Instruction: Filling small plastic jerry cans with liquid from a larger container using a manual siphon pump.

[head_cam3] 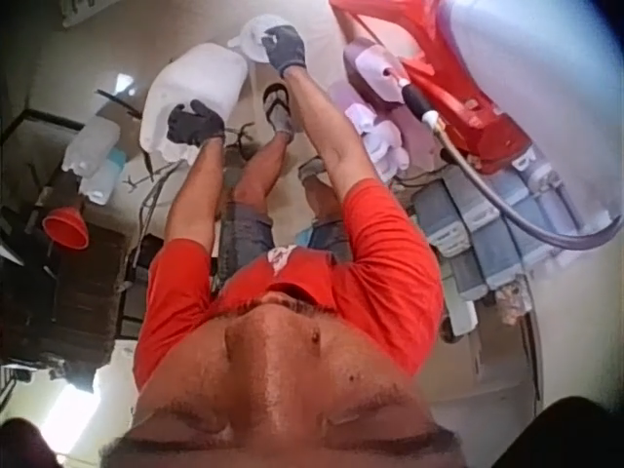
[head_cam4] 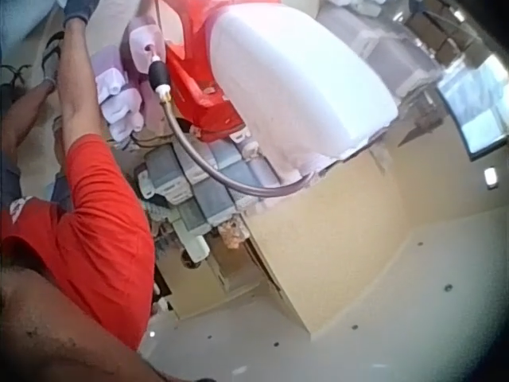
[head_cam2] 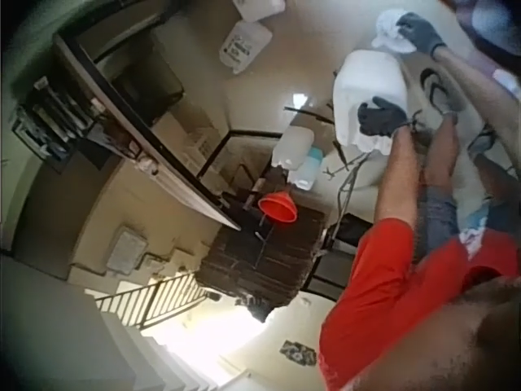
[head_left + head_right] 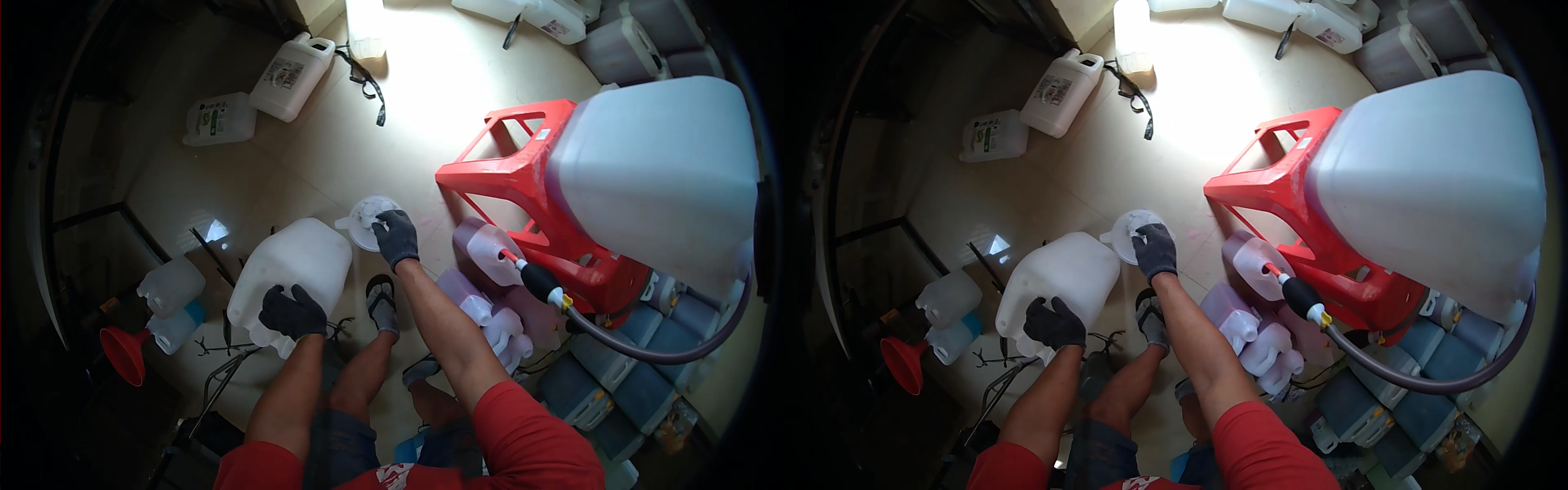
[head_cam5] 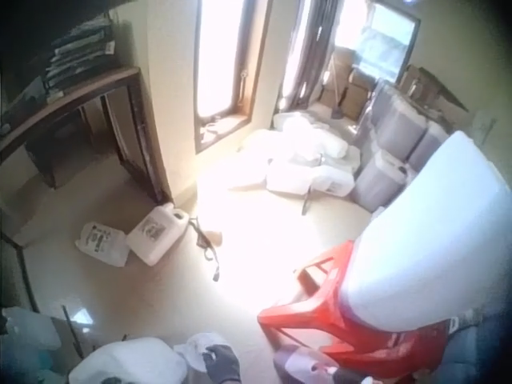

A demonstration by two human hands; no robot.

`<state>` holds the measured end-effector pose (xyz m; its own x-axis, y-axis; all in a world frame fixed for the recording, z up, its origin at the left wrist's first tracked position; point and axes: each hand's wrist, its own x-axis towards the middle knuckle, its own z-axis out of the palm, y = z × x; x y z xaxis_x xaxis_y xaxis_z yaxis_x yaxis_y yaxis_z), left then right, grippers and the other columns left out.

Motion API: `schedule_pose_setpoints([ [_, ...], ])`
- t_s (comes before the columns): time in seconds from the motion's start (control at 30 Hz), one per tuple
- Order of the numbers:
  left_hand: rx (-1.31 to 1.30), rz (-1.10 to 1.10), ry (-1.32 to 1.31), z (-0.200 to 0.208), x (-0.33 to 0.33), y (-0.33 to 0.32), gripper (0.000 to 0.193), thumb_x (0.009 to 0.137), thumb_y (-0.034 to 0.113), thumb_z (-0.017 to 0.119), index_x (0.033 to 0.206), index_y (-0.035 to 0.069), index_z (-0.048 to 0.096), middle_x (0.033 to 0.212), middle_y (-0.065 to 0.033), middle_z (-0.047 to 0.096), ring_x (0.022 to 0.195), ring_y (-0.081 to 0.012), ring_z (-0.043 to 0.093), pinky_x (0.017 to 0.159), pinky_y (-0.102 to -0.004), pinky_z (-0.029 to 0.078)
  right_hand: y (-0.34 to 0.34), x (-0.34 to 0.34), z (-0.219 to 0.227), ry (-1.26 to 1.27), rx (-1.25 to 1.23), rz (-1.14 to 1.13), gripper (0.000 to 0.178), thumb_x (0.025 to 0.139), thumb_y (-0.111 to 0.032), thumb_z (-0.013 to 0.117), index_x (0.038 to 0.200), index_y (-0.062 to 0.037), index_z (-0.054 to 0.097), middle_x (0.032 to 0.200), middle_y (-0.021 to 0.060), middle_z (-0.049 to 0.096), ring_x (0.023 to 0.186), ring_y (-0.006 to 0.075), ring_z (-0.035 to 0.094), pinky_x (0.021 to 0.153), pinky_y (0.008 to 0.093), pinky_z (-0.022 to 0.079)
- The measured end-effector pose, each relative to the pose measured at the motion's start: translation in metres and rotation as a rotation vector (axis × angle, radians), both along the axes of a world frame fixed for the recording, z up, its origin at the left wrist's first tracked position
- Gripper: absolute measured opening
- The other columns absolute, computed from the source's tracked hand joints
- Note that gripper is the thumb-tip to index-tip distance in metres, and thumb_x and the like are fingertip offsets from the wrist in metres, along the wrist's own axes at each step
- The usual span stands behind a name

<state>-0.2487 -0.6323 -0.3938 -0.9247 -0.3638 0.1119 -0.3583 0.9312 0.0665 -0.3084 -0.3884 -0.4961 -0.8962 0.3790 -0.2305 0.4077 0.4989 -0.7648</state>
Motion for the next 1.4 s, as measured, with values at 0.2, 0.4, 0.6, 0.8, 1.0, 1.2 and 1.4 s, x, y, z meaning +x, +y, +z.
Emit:
schedule_pose_setpoints([
  [0.2, -0.114, 0.021, -0.022, -0.006, 0.002, -0.008, 0.042, 0.093, 0.043, 0.063, 0.114, 0.007, 0.065, 0.109, -0.0145, 0.066, 0.102, -0.0381, 0.060, 0.092, -0.0518, 0.041, 0.016, 0.100, 0.099, -0.132, -0.230, -0.233, 0.031, 0.090, -0.034, 0.078, 0.091, -0.0036, 0.072, 0.084, 0.0154, 0.071, 0.078, 0.0317, 0.071, 0.073, 0.0415, 0.055],
  [0.4, -0.180, 0.011, -0.033, -0.009, 0.001, -0.009, 0.043, 0.096, 0.046, 0.059, 0.115, 0.009, 0.067, 0.106, -0.0125, 0.069, 0.095, -0.0357, 0.064, 0.085, -0.0503, 0.045, 0.073, 0.274, 0.162, -0.168, -0.359, -0.487, 0.029, 0.091, -0.030, 0.079, 0.095, -0.0012, 0.074, 0.082, 0.0067, 0.072, 0.070, 0.0143, 0.067, 0.066, 0.0328, 0.054],
  [0.6, -0.266, 0.019, -0.059, -0.011, 0.000, -0.011, 0.046, 0.098, 0.052, 0.054, 0.116, 0.012, 0.068, 0.105, -0.0105, 0.070, 0.086, -0.0354, 0.067, 0.077, -0.0509, 0.048, 0.118, 0.428, 0.194, -0.336, -0.422, -0.890, 0.019, 0.089, -0.019, 0.081, 0.088, -0.0039, 0.069, 0.069, 0.0025, 0.063, 0.059, 0.0120, 0.062, 0.053, 0.0304, 0.051],
  [0.8, -0.256, 0.087, -0.156, -0.013, 0.000, -0.012, 0.050, 0.100, 0.055, 0.050, 0.121, 0.014, 0.068, 0.108, -0.0092, 0.073, 0.091, -0.0340, 0.071, 0.077, -0.0519, 0.052, 0.139, 0.495, 0.190, -0.293, -0.022, -1.036, 0.034, 0.081, -0.024, 0.088, 0.076, -0.0048, 0.060, 0.067, 0.0067, 0.060, 0.056, 0.0167, 0.061, 0.056, 0.0363, 0.051],
  [1.0, -0.216, 0.085, -0.184, -0.002, -0.001, -0.010, 0.053, 0.100, 0.059, 0.047, 0.120, 0.014, 0.067, 0.109, -0.0106, 0.072, 0.094, -0.0348, 0.072, 0.079, -0.0533, 0.054, 0.183, 0.517, 0.168, -0.404, 0.154, -1.016, 0.040, 0.074, -0.027, 0.089, 0.096, -0.0025, 0.066, 0.082, 0.0174, 0.069, 0.078, 0.0319, 0.071, 0.072, 0.0418, 0.055],
  [1.2, -0.145, 0.071, -0.191, -0.010, -0.007, -0.025, 0.071, 0.100, 0.070, 0.034, 0.126, 0.011, 0.063, 0.118, -0.0142, 0.071, 0.104, -0.0391, 0.071, 0.085, -0.0580, 0.055, 0.208, 0.515, 0.094, -0.185, 0.322, -0.939, 0.043, 0.078, -0.023, 0.086, 0.112, -0.0056, 0.066, 0.107, 0.0196, 0.073, 0.102, 0.0404, 0.070, 0.085, 0.0471, 0.056],
  [1.4, 0.032, 0.029, -0.128, -0.006, 0.005, -0.019, 0.083, 0.096, 0.074, 0.039, 0.138, 0.005, 0.058, 0.130, -0.0184, 0.067, 0.118, -0.0416, 0.066, 0.099, -0.0588, 0.049, 0.215, 0.541, 0.057, -0.139, 0.564, -0.743, 0.044, 0.074, -0.022, 0.086, 0.111, -0.0052, 0.071, 0.108, 0.0178, 0.073, 0.102, 0.0397, 0.068, 0.090, 0.0477, 0.054],
])
